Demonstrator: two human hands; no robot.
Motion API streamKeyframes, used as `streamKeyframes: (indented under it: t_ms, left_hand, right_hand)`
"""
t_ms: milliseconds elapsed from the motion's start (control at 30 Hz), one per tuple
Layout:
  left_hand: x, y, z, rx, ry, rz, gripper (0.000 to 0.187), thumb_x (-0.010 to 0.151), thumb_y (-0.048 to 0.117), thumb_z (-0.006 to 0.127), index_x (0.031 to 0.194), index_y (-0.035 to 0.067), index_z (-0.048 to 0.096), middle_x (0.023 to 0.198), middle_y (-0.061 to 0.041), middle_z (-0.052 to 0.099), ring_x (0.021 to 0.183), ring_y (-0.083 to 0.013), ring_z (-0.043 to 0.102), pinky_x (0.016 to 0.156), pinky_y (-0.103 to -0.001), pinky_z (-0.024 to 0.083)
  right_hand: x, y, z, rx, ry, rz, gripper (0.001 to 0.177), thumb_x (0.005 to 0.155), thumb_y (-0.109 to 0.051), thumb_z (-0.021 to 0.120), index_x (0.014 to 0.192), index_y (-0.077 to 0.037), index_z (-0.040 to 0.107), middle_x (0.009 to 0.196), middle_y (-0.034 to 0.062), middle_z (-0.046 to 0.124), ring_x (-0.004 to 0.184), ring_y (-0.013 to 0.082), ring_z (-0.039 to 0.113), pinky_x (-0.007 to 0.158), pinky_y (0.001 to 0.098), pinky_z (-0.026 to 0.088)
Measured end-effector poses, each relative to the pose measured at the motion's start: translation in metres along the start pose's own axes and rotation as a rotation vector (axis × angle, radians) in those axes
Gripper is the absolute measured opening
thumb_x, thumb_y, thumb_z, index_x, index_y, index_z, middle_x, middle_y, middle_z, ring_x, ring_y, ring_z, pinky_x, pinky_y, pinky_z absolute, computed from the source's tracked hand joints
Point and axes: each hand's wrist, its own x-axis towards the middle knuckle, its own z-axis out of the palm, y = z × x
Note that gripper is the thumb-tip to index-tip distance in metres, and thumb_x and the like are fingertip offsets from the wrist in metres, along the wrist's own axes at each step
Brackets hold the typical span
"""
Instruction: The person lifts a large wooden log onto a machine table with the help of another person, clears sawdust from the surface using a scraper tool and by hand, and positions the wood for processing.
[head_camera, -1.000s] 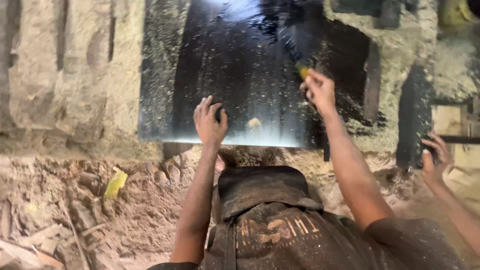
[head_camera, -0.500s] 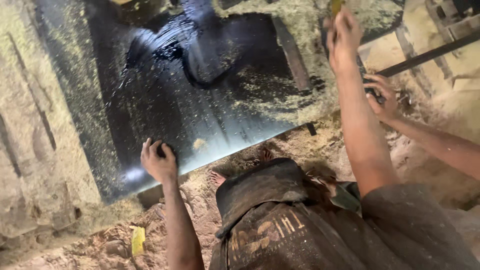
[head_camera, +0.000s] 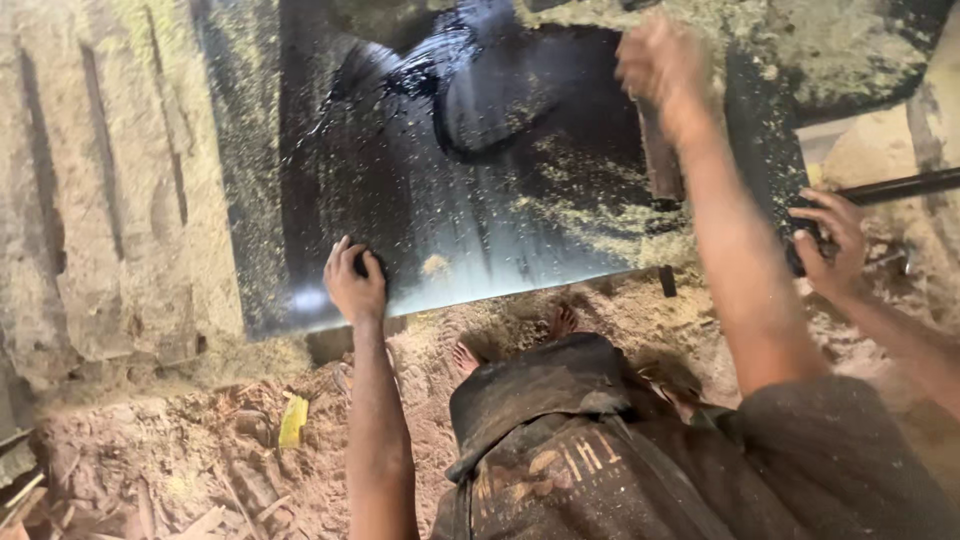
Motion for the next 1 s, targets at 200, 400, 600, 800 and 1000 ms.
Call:
streamKeyframes:
  t_ms: [200,400,600,800,1000]
  left_hand:
    - [0.004,0.002,-0.003,-0.03,-0.01,-0.036,0.021,0.094,0.022,0.068,0.11,0.011,0.075,0.142,-0.01,0.065,0.138,-0.0324,0.053,0.117,-0.047,0.037]
    - [0.003,-0.002,-0.005,-0.068,-0.052,-0.055,0.021,0.095,0.023,0.068,0.111,0.011,0.074,0.144,-0.01,0.062,0.141,-0.0311,0.05,0.12,-0.048,0.033]
    - [-0.001,-0.015,-0.003,-0.123,-0.083,0.007,0.023,0.094,0.024,0.067,0.114,0.012,0.073,0.149,-0.012,0.058,0.145,-0.0312,0.045,0.124,-0.048,0.027]
    - [-0.002,-0.018,-0.003,-0.213,-0.093,-0.014,0.024,0.093,0.024,0.068,0.115,0.014,0.072,0.146,-0.011,0.061,0.144,-0.0293,0.047,0.125,-0.048,0.026]
    - [0.069,0.04,-0.051,-0.433,0.255,0.108,0.025,0.097,0.014,0.074,0.121,0.011,0.065,0.12,-0.007,0.068,0.116,-0.0227,0.059,0.108,-0.044,0.043]
  right_hand:
    - [-0.182,0.129,0.064,-0.623,-0.135,-0.156,0.019,0.1,-0.02,0.069,0.113,-0.01,0.077,0.109,0.0076,0.077,0.082,0.0134,0.072,0.069,0.0296,0.062]
    - [-0.23,0.139,0.089,-0.618,0.024,-0.133,0.018,0.095,-0.015,0.073,0.111,-0.01,0.08,0.091,0.0046,0.077,0.075,0.01,0.069,0.066,0.0254,0.057]
    - [-0.231,0.128,0.097,-0.643,0.055,-0.075,0.019,0.097,-0.015,0.074,0.114,-0.008,0.08,0.088,0.0068,0.075,0.075,0.0097,0.062,0.067,0.025,0.05]
    - [-0.234,0.107,0.108,-0.601,-0.109,0.031,0.027,0.098,-0.027,0.071,0.118,-0.009,0.076,0.099,0.0046,0.076,0.085,0.0107,0.069,0.079,0.0285,0.057]
    - [-0.165,-0.044,0.153,-0.397,-0.207,-0.228,0.033,0.107,-0.03,0.065,0.122,-0.001,0.069,0.1,0.0097,0.074,0.09,0.0163,0.07,0.084,0.0345,0.06]
